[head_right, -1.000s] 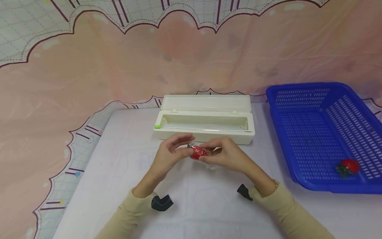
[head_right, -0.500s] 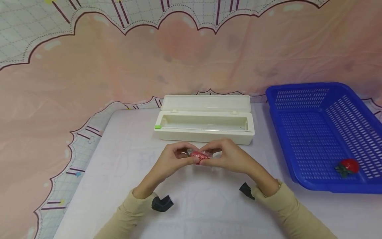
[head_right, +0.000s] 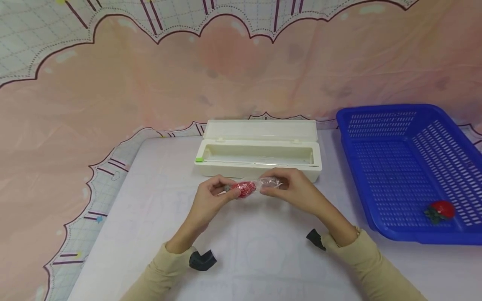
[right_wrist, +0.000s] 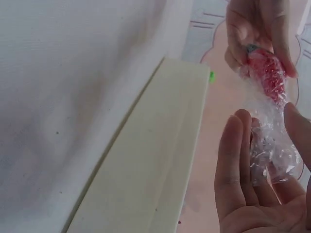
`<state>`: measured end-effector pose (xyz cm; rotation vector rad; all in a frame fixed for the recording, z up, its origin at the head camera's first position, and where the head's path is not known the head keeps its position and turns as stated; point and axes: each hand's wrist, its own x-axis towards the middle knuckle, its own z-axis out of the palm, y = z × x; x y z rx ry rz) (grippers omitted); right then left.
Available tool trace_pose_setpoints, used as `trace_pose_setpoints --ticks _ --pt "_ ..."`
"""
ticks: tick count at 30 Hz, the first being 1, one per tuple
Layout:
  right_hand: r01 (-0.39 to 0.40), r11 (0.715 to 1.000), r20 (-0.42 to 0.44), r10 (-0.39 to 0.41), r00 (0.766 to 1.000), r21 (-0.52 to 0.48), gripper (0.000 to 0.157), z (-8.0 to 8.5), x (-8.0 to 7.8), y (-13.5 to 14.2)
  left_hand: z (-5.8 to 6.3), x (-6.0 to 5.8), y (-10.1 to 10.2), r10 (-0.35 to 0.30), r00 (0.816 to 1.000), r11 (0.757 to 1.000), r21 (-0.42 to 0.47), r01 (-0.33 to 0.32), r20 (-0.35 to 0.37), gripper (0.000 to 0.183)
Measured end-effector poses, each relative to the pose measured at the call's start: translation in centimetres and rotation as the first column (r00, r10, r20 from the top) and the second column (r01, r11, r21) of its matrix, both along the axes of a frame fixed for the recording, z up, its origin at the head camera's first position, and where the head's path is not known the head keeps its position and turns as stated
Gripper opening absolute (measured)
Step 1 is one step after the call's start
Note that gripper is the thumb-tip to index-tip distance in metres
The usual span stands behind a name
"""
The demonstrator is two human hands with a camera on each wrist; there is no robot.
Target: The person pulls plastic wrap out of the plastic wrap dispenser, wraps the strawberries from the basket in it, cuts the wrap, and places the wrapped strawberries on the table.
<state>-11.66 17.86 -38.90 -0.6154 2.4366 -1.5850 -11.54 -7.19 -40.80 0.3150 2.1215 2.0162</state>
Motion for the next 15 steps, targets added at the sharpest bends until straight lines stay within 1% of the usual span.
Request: trace_pose_setpoints --ticks 3,6,8,10,13,15 --pt "0.015 1.0 0.012 -0.015 1.0 -0.022 0.033 0.1 0.0 -0.1 -0.3 0.2 0.1 0.022 0.999 0.999 0.046 -0.024 0.033 0.026" --pt "0.039 0.999 0.006 -0.039 0.999 -0.002 0.034 0.1 0.0 -0.3 -0.5 0.5 0.3 0.0 0.998 0.998 0.064 -0.004 0.062 0.028" --pt "0.048 0.999 0.006 -0.048 0.999 -0.004 0.03 0.0 -0.1 -0.5 -0.6 0.6 0.4 -0.043 0.997 0.997 0.061 0.04 0.064 0.032" --pt "0.061 0.998 0.009 -0.061 0.998 -0.012 0.025 0.0 -0.2 -0.7 -0.8 0.8 0.6 -0.102 0.993 0.994 0.047 0.1 0.052 0.039" --pt "0.071 0.997 0.021 -0.071 0.997 -0.026 0.022 0.1 -0.2 -0.8 -0.9 1.1 1.0 -0.192 0.981 0.981 0.015 0.192 0.04 0.05" --pt "0.089 0.996 0.029 -0.088 0.996 -0.02 0.025 0.3 -0.2 -0.9 -0.9 1.2 1.2 -0.23 0.973 0.973 -0.005 0.23 0.034 0.051"
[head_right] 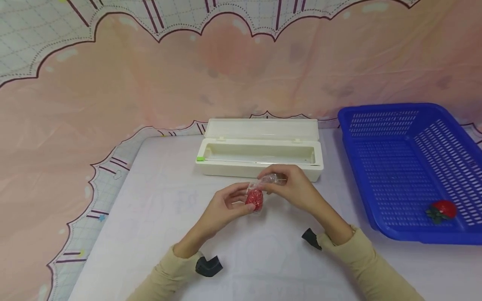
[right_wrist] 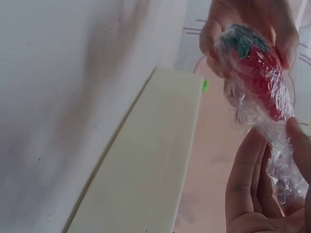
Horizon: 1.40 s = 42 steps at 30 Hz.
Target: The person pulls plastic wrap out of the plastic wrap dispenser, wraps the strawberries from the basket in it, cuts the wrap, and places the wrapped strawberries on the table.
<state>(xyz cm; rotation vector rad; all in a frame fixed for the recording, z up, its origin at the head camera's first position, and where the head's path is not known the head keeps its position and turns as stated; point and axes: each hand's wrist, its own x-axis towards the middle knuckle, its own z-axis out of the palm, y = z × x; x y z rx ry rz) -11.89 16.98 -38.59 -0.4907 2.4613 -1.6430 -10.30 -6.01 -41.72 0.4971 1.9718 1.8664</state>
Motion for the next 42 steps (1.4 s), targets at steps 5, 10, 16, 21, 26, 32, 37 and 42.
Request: trace_pose_setpoints --ticks 5,10,16,21,26,32,37,42 --pt "0.081 0.997 0.08 -0.079 0.994 -0.017 0.049 0.2 -0.1 -0.1 0.0 0.2 0.4 0.047 0.999 0.999 0.002 -0.047 -0.008 0.04" --pt "0.108 0.994 0.174 -0.107 0.979 0.006 0.061 0.1 0.4 -0.3 0.1 0.1 0.7 0.108 0.994 0.992 0.064 -0.108 0.002 0.037" --pt "0.087 0.996 0.119 -0.085 0.989 -0.011 0.034 -0.1 0.5 -1.5 0.2 0.2 1.1 0.12 0.993 0.992 0.043 -0.12 0.001 0.037" --pt "0.127 0.991 0.055 -0.125 0.991 -0.036 0.02 0.1 0.1 -1.8 0.0 0.5 1.5 0.108 0.994 0.994 0.022 -0.108 0.002 0.036" --pt "0.149 0.988 0.054 -0.147 0.988 -0.043 0.022 0.2 -0.1 -1.8 -0.2 0.7 1.7 0.083 0.996 0.994 0.065 -0.085 0.022 0.038" --pt "0.175 0.981 0.182 -0.158 0.971 -0.081 0.032 0.1 -0.5 -1.9 -0.4 0.9 1.7 0.096 0.995 0.991 0.089 -0.096 0.008 0.041" --pt "0.194 0.976 0.275 -0.16 0.948 -0.1 0.037 0.1 -0.9 -1.9 -0.1 0.9 1.7 0.139 0.989 0.988 0.08 -0.134 -0.059 0.035" --pt "0.143 0.985 0.318 -0.106 0.942 -0.095 0.039 0.1 -1.0 -1.7 0.2 0.9 1.7 0.163 0.984 0.982 0.109 -0.155 -0.067 0.034"
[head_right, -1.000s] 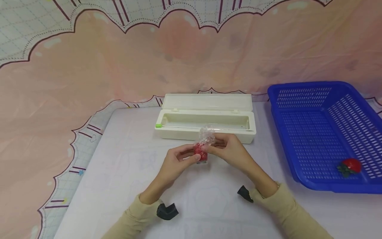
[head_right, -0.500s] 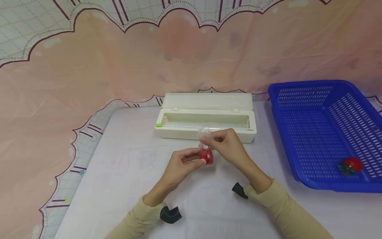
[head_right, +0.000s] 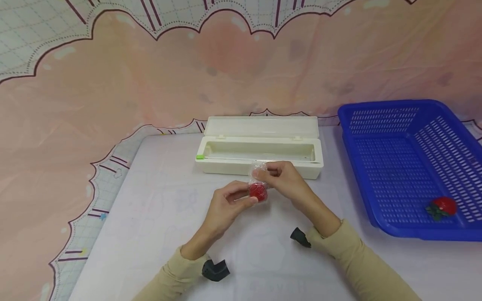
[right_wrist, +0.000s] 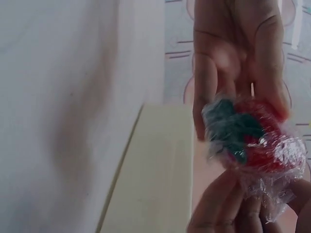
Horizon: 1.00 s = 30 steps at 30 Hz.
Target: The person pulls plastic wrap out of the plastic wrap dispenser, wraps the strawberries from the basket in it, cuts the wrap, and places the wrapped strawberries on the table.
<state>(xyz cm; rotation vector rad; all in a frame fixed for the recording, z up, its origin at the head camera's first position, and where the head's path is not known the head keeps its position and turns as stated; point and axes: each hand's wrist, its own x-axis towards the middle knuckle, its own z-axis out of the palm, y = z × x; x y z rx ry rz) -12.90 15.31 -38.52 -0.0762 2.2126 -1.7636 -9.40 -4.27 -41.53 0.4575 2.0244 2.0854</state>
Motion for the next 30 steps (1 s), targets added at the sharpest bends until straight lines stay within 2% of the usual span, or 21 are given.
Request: trace_pose_setpoints --ticks 5,10,12,16,22,27,30 --pt "-0.04 0.997 0.021 0.042 0.999 -0.059 0.038 -0.2 0.0 0.0 0.0 -0.2 0.0 0.012 1.0 1.0 0.019 -0.012 -0.005 0.034" --pt "-0.033 0.997 -0.036 0.031 0.999 -0.07 0.043 -0.4 -0.1 0.0 0.0 -0.3 0.0 0.004 0.998 0.999 0.04 -0.007 0.064 0.033" --pt "-0.033 0.996 -0.061 0.028 0.998 -0.083 0.04 -0.5 -0.1 0.0 0.0 -0.4 0.0 0.002 0.996 0.999 0.049 -0.007 0.089 0.034" --pt "-0.04 0.994 -0.068 0.033 0.997 -0.103 0.032 -0.8 -0.1 0.1 0.1 -0.4 0.0 0.011 0.996 0.998 0.062 -0.017 0.094 0.035" --pt "-0.055 0.997 -0.069 0.051 0.996 -0.058 0.036 -1.0 0.3 -0.1 0.2 -0.8 -0.2 0.048 0.996 0.993 0.104 -0.055 0.072 0.034" --pt "-0.091 0.995 -0.133 0.087 0.987 -0.028 0.042 -1.2 0.8 -0.2 0.5 -1.1 -0.6 0.088 0.995 0.99 0.108 -0.093 0.056 0.034" --pt "-0.126 0.992 -0.169 0.121 0.978 -0.019 0.039 -1.2 1.1 -0.3 0.6 -1.2 -0.6 0.104 0.992 0.986 0.126 -0.112 0.069 0.034"
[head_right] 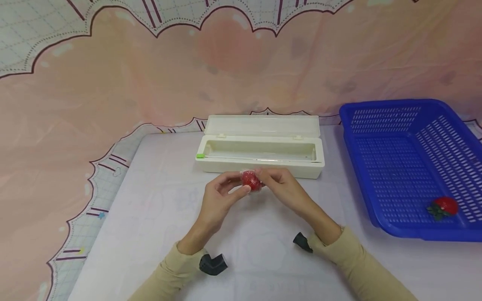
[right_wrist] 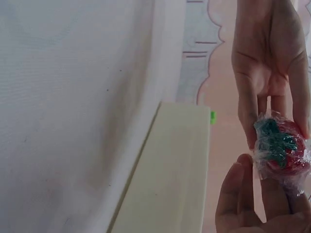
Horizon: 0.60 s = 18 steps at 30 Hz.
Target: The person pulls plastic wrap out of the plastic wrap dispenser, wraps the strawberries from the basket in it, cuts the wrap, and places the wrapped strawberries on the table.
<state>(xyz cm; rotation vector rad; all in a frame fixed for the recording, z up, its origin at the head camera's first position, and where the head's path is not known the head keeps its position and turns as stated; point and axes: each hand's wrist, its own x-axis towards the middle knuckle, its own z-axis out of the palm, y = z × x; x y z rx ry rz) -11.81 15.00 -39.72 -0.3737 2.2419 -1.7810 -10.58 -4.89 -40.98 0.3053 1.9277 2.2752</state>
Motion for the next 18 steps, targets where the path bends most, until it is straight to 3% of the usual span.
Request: trace_pose_setpoints --ticks 4,11,15,18 --pt "-0.035 0.999 -0.031 0.035 0.999 0.002 0.037 -0.03 0.32 -0.03 0.15 -0.1 -0.04 0.033 0.999 0.999 -0.01 -0.033 0.009 0.033" --pt "-0.042 0.999 -0.059 0.044 0.997 0.022 0.035 -0.35 0.29 0.09 -0.08 -0.37 -0.26 0.076 0.997 0.987 -0.144 -0.078 -0.022 0.041" --pt "-0.054 0.998 -0.058 0.056 0.997 0.038 0.033 -0.37 0.19 0.04 -0.27 -0.39 -0.33 0.056 0.998 0.99 -0.128 -0.061 -0.04 0.044" --pt "-0.046 0.998 -0.049 0.049 0.998 0.048 0.035 -0.37 0.16 0.03 -0.33 -0.33 -0.31 0.035 0.995 0.991 -0.122 -0.047 -0.093 0.039"
